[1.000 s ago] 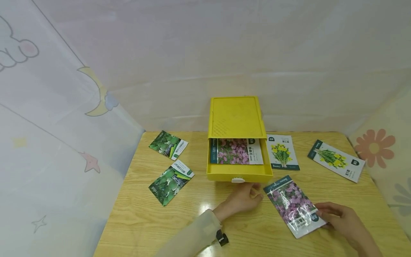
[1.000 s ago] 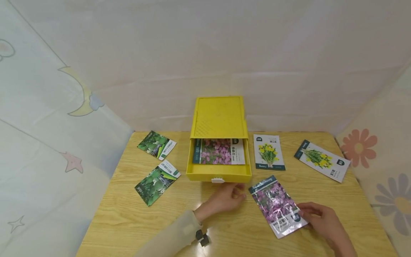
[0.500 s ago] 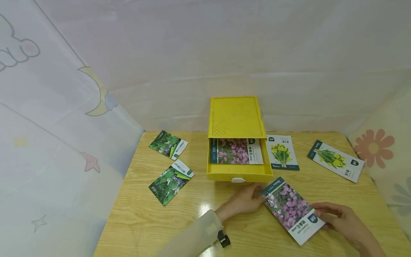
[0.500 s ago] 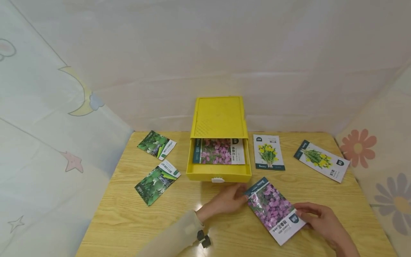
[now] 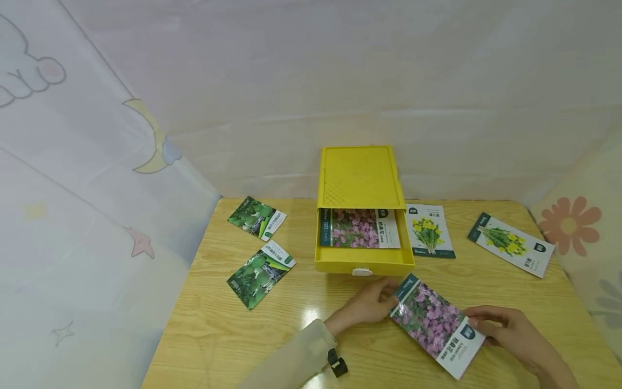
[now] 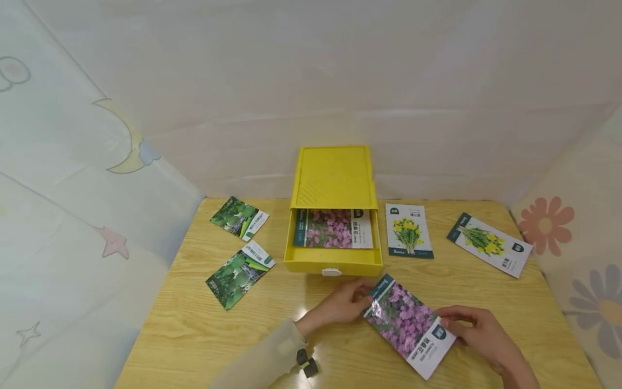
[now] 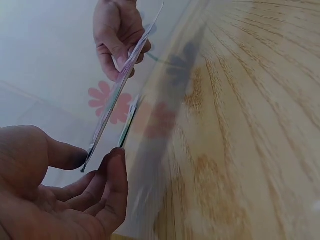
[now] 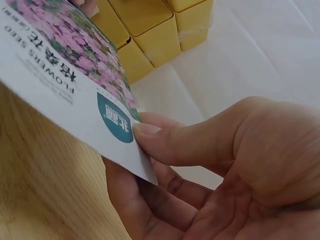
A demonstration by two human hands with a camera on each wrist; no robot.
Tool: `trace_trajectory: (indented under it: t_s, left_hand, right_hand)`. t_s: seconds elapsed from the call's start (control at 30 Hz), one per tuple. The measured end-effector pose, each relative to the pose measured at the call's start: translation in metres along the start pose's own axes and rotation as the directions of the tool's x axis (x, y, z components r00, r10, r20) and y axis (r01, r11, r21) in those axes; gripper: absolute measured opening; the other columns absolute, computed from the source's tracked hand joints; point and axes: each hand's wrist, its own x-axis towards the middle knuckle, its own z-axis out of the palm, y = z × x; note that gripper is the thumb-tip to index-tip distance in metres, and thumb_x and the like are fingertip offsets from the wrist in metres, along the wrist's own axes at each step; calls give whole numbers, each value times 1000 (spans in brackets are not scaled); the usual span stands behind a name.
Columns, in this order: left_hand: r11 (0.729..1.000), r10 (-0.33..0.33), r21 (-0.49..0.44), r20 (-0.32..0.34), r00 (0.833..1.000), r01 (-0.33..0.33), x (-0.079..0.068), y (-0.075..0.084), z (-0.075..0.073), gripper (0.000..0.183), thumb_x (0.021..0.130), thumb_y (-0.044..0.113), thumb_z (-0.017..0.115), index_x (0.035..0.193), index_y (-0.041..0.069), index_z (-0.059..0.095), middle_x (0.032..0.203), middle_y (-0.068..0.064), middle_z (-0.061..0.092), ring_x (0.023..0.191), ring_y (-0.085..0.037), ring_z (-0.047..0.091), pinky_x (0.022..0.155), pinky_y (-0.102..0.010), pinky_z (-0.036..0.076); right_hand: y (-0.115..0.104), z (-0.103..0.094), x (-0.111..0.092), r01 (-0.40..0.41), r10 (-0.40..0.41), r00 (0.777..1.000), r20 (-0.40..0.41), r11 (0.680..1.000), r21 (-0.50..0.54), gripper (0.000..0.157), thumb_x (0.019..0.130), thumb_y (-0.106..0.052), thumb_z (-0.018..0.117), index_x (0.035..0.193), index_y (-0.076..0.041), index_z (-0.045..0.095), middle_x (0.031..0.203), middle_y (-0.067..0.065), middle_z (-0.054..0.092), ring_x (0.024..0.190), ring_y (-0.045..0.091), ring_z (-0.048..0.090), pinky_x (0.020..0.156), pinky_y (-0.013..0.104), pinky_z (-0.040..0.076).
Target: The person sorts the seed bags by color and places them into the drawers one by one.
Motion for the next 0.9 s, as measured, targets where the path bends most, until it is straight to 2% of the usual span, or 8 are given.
trace_trajectory:
  t_s: [0.2, 0.43, 0.63, 0.77, 0.9]
  left_hand:
    - [1000, -12, -1, -13, 1000, 12, -2, -6, 0, 26, 98, 31, 58, 121, 18, 62, 106, 12, 61, 95, -1, 57, 80, -19, 49]
    - [996, -45, -82, -28, 999, 42, -11, -20, -2, 17, 93, 29, 66, 106, 18, 66, 95, 13, 61, 86, -1, 59, 75, -20, 51]
    - [994, -45, -99, -67, 997, 38, -17, -27, -5, 16, 92, 28, 68, 104, 19, 67, 93, 13, 62, 86, 0, 60, 75, -19, 51]
    - [991, -53, -127, -102, 993, 40, -22, -30, -7, 13, 91, 26, 70, 101, 19, 68, 91, 13, 63, 82, -1, 61, 71, -20, 52]
    - [983, -77, -177, -122, 990, 55, -30, -35, -13, 16, 91, 25, 70, 104, 17, 68, 90, 12, 63, 79, -2, 62, 67, -22, 52]
  right_hand:
    - [-5, 2, 2, 31, -31, 1000, 6, 999, -44, 41, 95, -19, 64, 127, 7, 59, 116, 7, 64, 89, 20, 65, 73, 39, 57]
    - [-13, 10, 7, 57, -56, 998, 19, 996, -73, 42, 96, -22, 63, 128, 5, 59, 123, 16, 60, 93, 18, 64, 74, 39, 57]
    - [-18, 16, 12, 36, -37, 999, -16, 997, -75, 45, 96, -27, 64, 129, 4, 58, 123, 15, 61, 94, 16, 64, 76, 36, 57]
    - [-17, 19, 14, 19, -19, 999, -26, 1000, -14, 48, 97, -28, 62, 130, 7, 55, 115, 14, 66, 90, 23, 67, 75, 39, 57]
    - [-14, 22, 18, 31, -32, 999, 10, 996, 86, 53, 98, -28, 59, 134, 9, 48, 110, 12, 68, 91, 27, 68, 77, 43, 57]
